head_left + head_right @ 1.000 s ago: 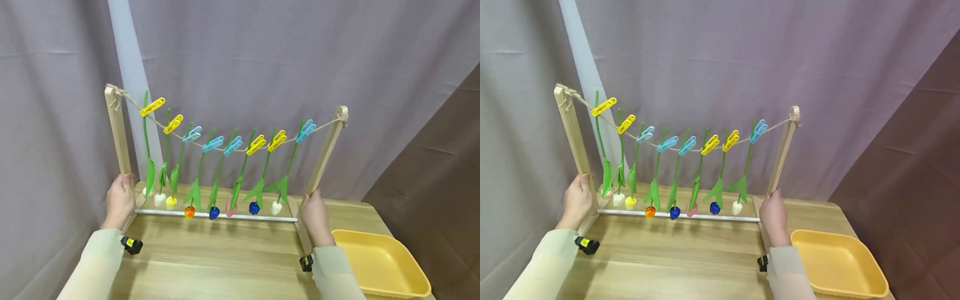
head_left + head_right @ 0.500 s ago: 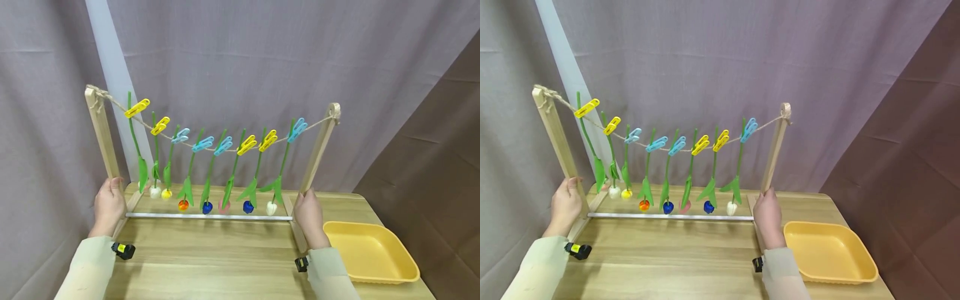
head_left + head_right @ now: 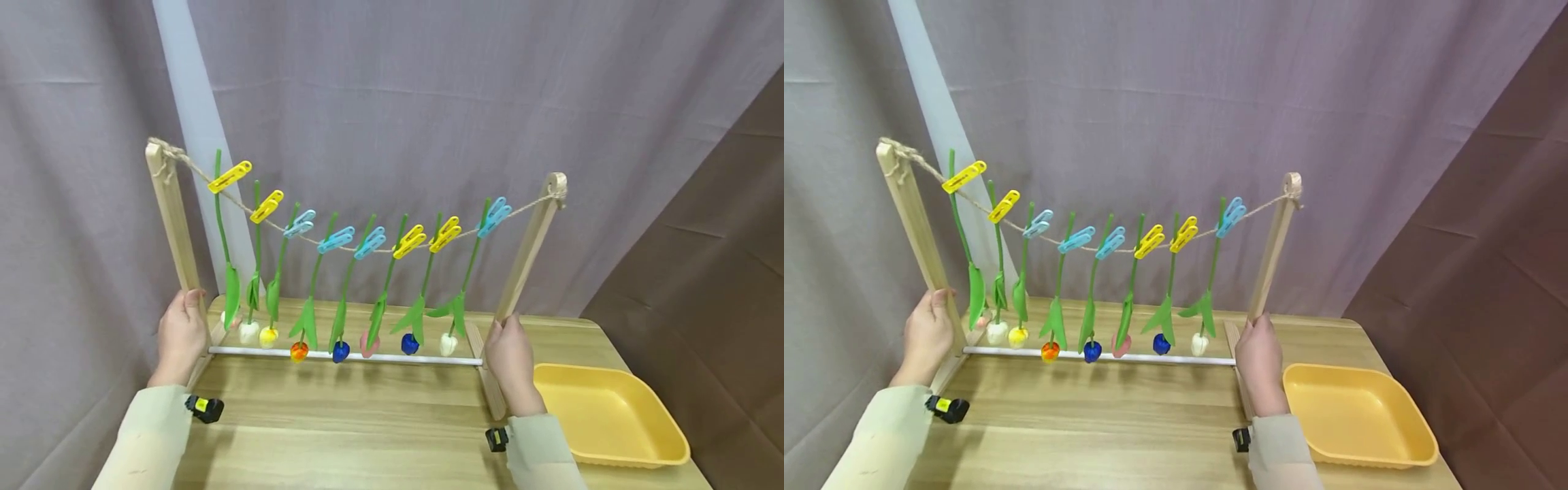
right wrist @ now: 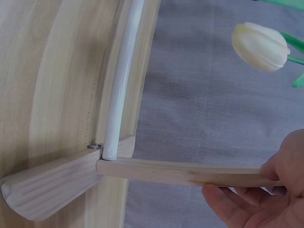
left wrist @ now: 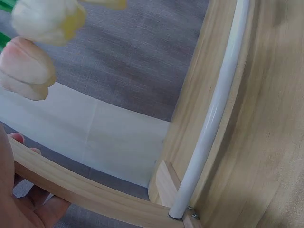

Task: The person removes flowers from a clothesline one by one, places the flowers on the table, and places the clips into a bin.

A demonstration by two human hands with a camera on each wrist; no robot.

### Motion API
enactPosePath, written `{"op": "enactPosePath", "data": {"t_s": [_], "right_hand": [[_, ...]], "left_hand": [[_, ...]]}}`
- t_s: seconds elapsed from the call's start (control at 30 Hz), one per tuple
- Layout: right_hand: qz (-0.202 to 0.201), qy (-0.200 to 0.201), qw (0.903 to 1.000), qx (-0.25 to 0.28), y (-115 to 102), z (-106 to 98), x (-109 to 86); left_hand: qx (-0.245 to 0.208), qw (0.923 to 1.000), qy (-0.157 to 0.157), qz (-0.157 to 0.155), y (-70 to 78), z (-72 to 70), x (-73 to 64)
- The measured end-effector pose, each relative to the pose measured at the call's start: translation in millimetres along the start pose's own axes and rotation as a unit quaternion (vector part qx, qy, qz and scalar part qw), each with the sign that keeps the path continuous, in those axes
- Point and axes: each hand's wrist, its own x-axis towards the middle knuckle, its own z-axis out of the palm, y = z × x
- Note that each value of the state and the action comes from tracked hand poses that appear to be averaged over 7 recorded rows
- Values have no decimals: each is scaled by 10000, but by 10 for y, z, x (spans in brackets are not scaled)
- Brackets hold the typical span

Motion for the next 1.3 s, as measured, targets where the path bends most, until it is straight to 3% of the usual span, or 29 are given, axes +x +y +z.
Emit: {"op": "enactPosePath", "data": {"t_s": [0.57, 1.3], "right_hand": [[74, 116, 9999, 89, 6, 9, -20], [-164, 218, 9996, 50, 16, 46, -19]], "left_hand": [[119, 9998, 144, -59, -9, 30, -30], [222, 9995, 80, -213, -31, 23, -22]]}}
